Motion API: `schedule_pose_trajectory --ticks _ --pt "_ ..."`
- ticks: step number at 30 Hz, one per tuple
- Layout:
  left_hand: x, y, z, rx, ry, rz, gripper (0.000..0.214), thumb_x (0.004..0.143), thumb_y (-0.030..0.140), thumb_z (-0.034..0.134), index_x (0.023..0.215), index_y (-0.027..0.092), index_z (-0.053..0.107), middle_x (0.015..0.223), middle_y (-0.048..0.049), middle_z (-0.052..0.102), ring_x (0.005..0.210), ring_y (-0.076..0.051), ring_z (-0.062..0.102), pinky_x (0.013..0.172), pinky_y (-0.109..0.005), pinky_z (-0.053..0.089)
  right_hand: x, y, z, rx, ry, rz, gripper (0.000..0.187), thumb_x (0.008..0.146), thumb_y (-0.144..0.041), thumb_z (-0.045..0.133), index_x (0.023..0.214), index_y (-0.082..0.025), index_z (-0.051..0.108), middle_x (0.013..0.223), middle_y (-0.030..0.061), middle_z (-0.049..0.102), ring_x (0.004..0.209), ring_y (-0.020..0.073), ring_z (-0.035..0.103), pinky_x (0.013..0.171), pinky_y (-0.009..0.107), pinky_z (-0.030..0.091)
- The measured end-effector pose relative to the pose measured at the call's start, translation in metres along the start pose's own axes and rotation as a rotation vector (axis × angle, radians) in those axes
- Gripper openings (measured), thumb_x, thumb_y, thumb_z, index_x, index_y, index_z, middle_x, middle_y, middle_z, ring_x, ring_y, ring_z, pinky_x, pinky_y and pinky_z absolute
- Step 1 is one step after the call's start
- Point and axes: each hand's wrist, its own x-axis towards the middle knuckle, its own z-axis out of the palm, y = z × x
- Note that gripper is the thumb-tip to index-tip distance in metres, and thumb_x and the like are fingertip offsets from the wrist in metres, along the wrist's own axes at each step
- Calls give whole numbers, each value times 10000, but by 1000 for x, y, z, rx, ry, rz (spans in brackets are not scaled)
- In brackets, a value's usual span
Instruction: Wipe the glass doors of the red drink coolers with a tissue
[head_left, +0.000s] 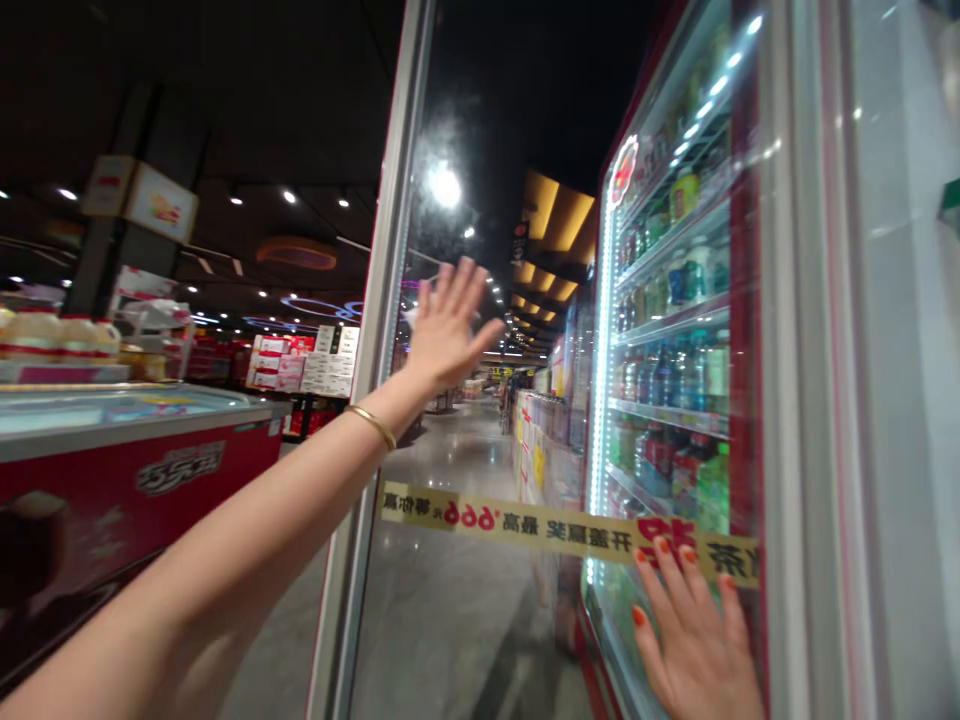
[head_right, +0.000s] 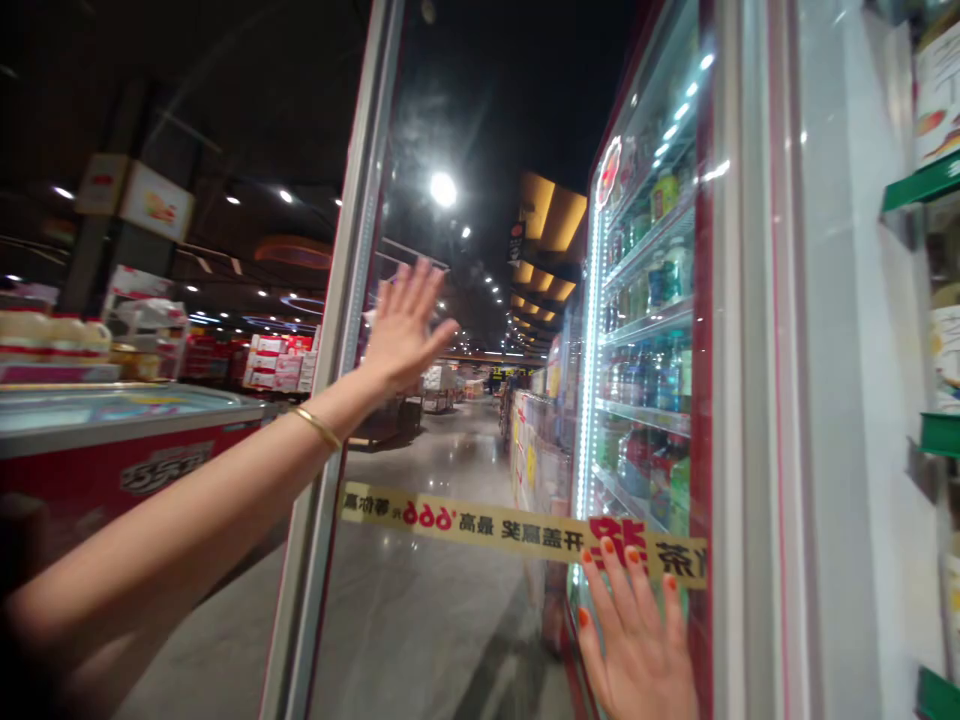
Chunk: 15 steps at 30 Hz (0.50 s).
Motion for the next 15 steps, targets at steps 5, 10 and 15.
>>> schedule_pose_trajectory --ticks 5,10,15 --pt "-55 39 13 54 25 -11 959 1042 713 432 1773 279 -13 1858 -69 -46 1732 -332 -70 1413 -676 127 4 1 1 14 43 -37 720 1078 -406 489 1753 -330 250 1798 -36 284 1701 208 225 1424 536 89" --pt "-136 91 14 29 -155 979 804 1023 746 436 1736 419 262 1836 154 152 1735 -155 -4 1436 -379 222 10 -2 2 25 90 -47 694 1088 -381 461 1750 -326 259 1795 -31 281 1707 174 191 1427 504 66" --pt "-56 25 -2 -70 104 142 746 1100 327 399 1764 364 63 1873 24 61 1739 -205 43 1451 -559 120 11 -5 -2 18 55 -36 689 1108 -461 485 1744 -320 264 1786 -31 294 1705 168 193 1431 497 60"
